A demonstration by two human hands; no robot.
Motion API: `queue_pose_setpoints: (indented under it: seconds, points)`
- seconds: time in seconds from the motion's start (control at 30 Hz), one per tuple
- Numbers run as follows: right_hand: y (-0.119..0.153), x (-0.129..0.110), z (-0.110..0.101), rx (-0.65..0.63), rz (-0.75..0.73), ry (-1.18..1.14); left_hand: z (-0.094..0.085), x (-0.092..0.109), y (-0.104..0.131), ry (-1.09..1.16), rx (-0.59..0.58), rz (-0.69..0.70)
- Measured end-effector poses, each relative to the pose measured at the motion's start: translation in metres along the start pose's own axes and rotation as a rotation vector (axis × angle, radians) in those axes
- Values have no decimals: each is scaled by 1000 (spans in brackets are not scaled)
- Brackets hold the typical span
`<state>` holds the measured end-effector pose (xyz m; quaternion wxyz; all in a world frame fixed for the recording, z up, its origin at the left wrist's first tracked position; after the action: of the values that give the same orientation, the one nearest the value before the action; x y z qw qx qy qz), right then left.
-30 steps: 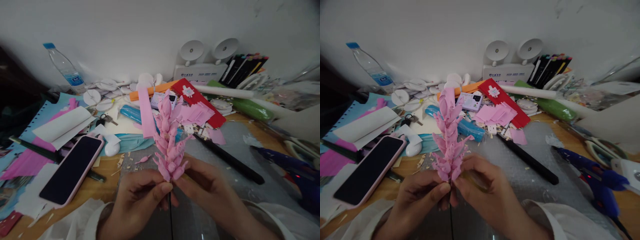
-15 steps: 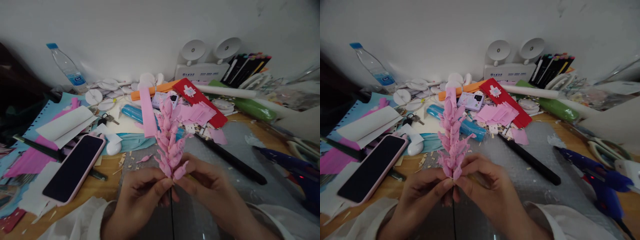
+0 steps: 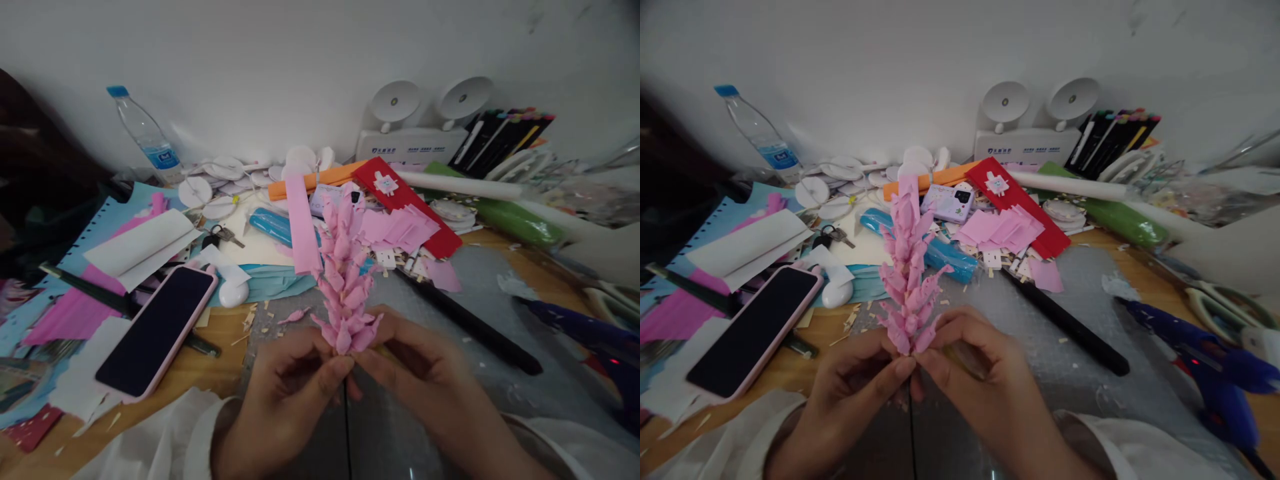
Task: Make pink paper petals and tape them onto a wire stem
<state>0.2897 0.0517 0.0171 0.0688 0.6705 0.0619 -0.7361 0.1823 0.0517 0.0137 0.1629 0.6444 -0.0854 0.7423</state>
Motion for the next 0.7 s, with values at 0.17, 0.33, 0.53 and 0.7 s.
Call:
queue_pose_setpoints:
  seconds: [0.17, 0.33, 0.53, 0.7]
  points:
    - [-1, 4, 2, -22, 33, -46, 1, 0, -1, -30, -16, 12]
    - [0, 6, -1, -3, 25, -73, 3, -1, -3, -23, -48, 6]
    - [-2, 5, -4, 8, -8, -105, 6, -3, -5, -37, -77, -24]
    - [-6, 6, -3, -20, 1, -44, 5, -2, -6, -193, -83, 3]
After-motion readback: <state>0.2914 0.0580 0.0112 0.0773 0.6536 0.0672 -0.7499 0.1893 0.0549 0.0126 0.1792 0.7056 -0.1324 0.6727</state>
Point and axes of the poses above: each hand's wrist, its own y-axis away from the middle knuckle, its own z-axis out of the palm, x = y × z, the point moved 10 cm from there along -y, towards the middle knuckle
